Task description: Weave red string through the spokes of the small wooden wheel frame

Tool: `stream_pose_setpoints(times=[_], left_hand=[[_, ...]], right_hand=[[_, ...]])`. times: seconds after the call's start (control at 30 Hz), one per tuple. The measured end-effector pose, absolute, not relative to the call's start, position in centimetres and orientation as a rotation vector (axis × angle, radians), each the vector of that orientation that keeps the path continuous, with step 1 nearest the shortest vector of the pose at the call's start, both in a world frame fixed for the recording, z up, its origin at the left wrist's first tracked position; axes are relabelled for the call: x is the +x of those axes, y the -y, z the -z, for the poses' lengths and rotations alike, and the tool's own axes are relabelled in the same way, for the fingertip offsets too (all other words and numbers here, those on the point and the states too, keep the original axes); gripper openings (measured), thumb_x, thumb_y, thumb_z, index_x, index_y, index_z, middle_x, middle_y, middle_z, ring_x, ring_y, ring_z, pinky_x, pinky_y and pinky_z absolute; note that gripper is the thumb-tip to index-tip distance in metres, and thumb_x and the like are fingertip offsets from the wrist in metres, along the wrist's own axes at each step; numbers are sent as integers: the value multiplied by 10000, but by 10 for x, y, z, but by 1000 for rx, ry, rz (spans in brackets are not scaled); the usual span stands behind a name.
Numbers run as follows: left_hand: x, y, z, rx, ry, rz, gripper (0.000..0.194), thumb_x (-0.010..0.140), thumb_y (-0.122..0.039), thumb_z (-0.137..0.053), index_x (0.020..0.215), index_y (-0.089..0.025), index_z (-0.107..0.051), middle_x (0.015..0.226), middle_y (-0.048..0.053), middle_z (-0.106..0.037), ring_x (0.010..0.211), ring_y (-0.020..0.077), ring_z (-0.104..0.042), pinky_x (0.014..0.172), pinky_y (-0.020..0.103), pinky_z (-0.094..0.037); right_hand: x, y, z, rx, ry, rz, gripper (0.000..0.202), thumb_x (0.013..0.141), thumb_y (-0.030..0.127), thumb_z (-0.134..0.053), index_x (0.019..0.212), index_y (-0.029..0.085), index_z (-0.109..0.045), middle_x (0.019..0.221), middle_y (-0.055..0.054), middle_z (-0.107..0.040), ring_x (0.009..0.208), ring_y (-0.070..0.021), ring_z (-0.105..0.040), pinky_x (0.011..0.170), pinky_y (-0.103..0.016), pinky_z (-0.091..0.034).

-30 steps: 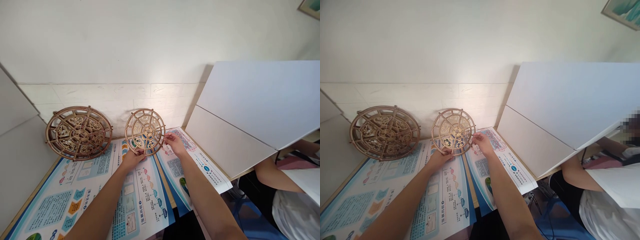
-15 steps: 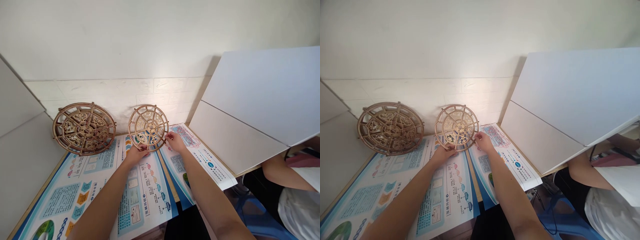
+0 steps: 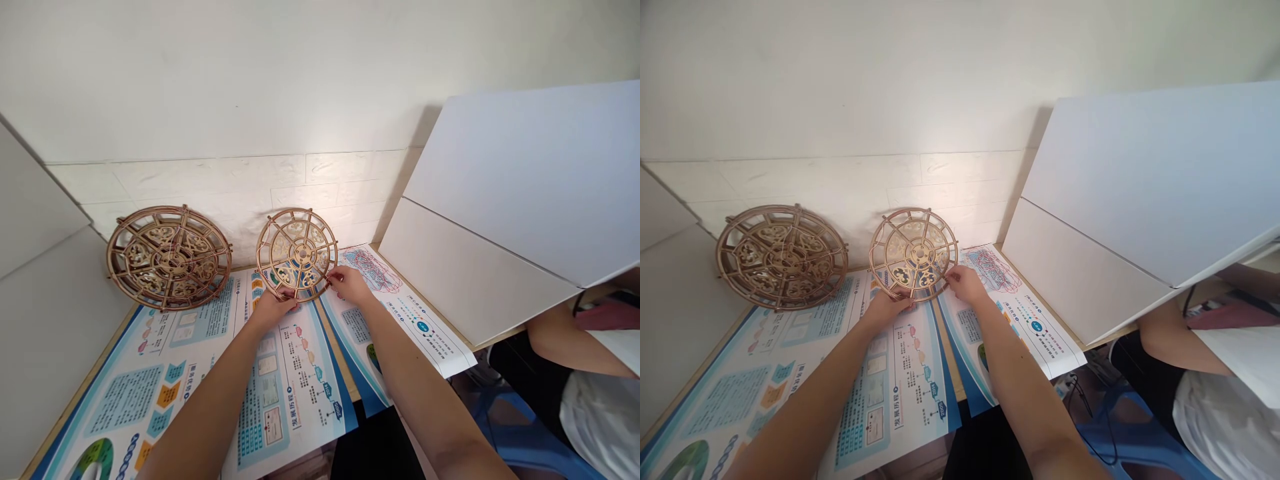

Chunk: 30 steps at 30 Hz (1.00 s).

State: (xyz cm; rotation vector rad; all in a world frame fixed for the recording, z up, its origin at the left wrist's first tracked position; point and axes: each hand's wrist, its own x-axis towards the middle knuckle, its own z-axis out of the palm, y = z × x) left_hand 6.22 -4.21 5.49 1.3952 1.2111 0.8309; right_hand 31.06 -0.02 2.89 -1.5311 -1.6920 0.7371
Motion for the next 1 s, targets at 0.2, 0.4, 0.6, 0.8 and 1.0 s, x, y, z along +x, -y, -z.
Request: stream_pose_setpoints(times=[0.2,0.4,0.6,0.8,1.0], left_hand=[[61,42,-55,1425,-1193,-831,124,781,-173,-650,879,-166,-726,798,43,-734,766,183,-683,800,311,-555],[61,41,-55,1416,-1189,-833,122,795,-149,-648,879,-165,-734,806,44,-738,767,174,-678,781,289,-553],[62,38,-51,1379,-1202,-854,134,792,-109,-641,857,-160,-745,848,53,-742,782,168,-677,770,272,-555],[64,41,-58,1403,-1253,-849,135,772,-87,-662,837,-157,-758,868,59,-747,763,172,-678,740,268,-556],[64,41,-58,1389,-1226,-846,131,783,-92,-658,843,-155,-756,859,56,-747,759,162,-676,755,267,-557]], right_hand=[[316,-1,-33,-1475,1568,-854,139,836,264,-660,871,167,-754,790,-50,-716,591,-150,-627,581,-261,-507],[316,2,-34,-1546,1682,-932,128,833,184,-670,912,156,-767,698,-17,-690,480,-103,-571,489,-197,-447],[313,5,-45,-1649,1516,-930,73,820,125,-671,850,138,-736,760,-42,-732,538,-108,-616,498,-182,-458],[315,5,-45,-1657,1569,-898,89,822,144,-676,823,146,-765,770,-44,-735,578,-123,-634,527,-194,-474],[314,3,-41,-1665,1583,-881,135,823,98,-629,829,150,-753,776,-40,-733,569,-117,-633,534,-196,-472]])
